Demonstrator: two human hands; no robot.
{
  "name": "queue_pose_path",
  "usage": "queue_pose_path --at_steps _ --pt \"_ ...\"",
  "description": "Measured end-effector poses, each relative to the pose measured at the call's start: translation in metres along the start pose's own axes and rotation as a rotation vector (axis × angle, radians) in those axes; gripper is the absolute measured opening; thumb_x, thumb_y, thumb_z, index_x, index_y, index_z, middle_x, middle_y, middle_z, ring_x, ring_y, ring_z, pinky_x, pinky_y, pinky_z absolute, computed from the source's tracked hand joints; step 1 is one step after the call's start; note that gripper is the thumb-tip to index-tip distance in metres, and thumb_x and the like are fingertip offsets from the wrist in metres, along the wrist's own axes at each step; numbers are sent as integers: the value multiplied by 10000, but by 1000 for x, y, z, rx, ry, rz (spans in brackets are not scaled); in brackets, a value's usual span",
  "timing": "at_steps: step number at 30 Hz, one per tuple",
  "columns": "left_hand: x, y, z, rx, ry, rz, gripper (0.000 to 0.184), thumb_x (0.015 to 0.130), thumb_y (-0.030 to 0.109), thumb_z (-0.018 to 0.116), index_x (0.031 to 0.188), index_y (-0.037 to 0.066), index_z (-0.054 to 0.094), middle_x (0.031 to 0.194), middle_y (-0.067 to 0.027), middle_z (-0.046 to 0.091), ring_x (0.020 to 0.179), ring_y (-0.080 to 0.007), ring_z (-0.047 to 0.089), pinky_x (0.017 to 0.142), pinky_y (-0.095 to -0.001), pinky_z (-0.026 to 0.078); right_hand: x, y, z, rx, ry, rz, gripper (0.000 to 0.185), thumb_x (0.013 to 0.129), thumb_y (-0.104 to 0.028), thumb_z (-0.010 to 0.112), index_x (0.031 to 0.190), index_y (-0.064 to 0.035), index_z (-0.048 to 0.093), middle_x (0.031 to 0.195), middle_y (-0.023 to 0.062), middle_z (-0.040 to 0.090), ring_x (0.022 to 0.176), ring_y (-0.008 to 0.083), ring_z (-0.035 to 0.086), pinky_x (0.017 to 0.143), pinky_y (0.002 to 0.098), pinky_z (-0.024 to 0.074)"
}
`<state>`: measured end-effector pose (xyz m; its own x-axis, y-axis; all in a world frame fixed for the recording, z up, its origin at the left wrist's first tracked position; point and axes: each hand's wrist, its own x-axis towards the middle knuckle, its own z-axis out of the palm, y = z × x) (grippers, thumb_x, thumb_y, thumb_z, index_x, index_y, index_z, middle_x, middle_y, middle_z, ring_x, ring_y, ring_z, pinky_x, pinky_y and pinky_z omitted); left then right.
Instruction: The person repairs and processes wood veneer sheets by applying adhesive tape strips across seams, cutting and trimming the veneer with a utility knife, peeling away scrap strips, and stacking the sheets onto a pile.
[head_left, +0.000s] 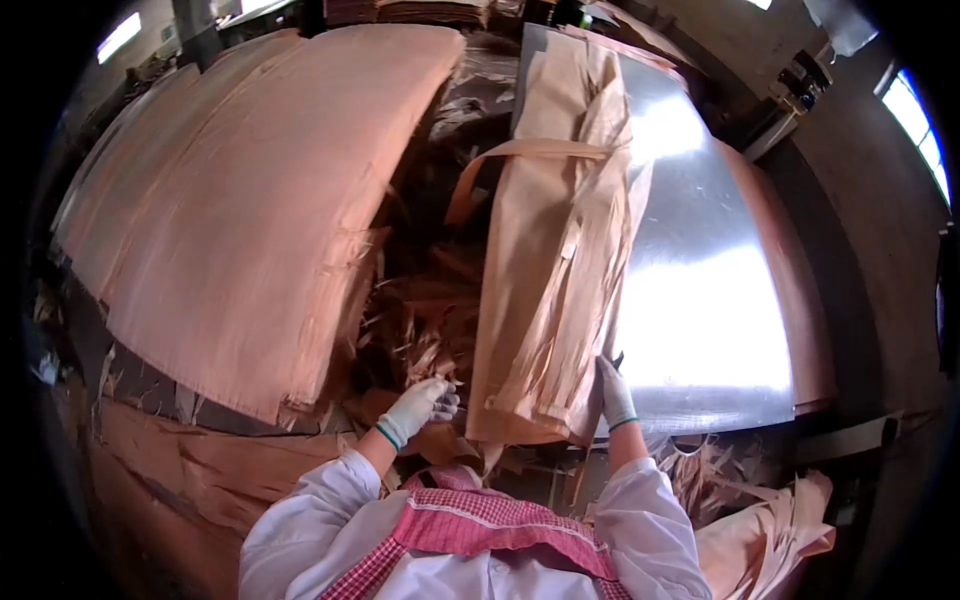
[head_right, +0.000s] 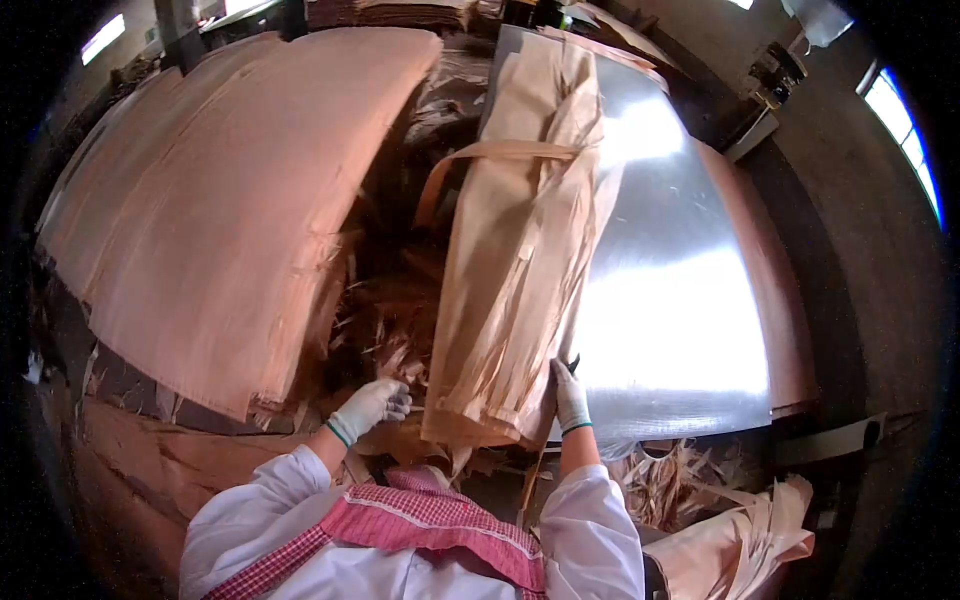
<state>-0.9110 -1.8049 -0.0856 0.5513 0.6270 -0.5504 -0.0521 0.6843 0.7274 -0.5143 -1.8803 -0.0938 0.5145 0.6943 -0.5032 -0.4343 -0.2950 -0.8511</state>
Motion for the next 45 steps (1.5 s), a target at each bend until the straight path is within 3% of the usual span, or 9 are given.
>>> queue_pose_path --at_steps 7,9,10,14,24,33,36,42,45 --pt "144 52 17 462 386 364 361 947 343 548 1089 13 583 1032 -156 649 948 -270 630 811 -375 508 58 -57 9 123 -156 -153 573 981 -371 534 1367 46 455 1394 94 493 1271 165 451 1068 258 327" --pt "167 66 28 640 490 441 442 918 380 577 1139 -2 572 1107 -204 636 1054 -332 598 892 -411 468 52 -94 -11 -660 276 77 431 936 -382 590 1170 -26 657 1054 110 703 886 183 651 782 318 502" --pt "174 71 31 621 475 421 488 902 400 590 1166 -10 564 1145 -227 623 1110 -358 573 934 -424 442 75 -69 -60 -794 265 -326 390 878 -367 659 1054 -20 686 896 125 717 745 205 646 677 354 497" --pt "207 77 24 587 447 374 517 898 431 595 1178 -2 562 1151 -219 620 1102 -343 582 926 -414 447 -4 -109 -34 -911 642 -395 324 866 -306 680 966 0 643 851 149 684 764 253 653 718 368 511" --pt "228 78 49 640 435 117 799 829 388 688 1377 -88 352 1341 -281 500 1237 -360 509 1003 -382 416 10 -37 138 -1270 178 -235 440 834 -337 672 1066 -33 455 1151 246 551 923 457 619 788 517 512" --pt "182 56 23 672 441 327 538 816 239 704 1239 -37 520 1148 -198 627 1061 -282 599 915 -364 468 6 -82 102 -1081 89 -333 205 875 -203 559 980 -27 566 938 236 678 901 410 644 795 441 520" --pt "132 77 60 932 669 551 479 849 233 677 1225 -14 513 1231 -230 555 1172 -333 511 915 -410 460 -17 -150 40 -646 -118 -368 107 877 -62 591 950 13 612 838 79 660 768 161 628 690 294 512" --pt "43 -6 129 772 -426 -73 455 962 407 554 1127 -16 550 1064 -139 625 934 -230 618 786 -343 504 -42 -210 -112 -543 107 -366 85 883 -90 562 814 -62 604 593 -51 492 480 29 398 424 210 306" --pt "43 -75 180 444 -471 -334 415 982 394 537 1140 10 561 1048 -54 623 906 -153 605 798 -297 504 -19 -176 -174 -463 129 -206 63 882 -84 563 852 -55 611 613 -26 523 462 46 415 407 220 315"
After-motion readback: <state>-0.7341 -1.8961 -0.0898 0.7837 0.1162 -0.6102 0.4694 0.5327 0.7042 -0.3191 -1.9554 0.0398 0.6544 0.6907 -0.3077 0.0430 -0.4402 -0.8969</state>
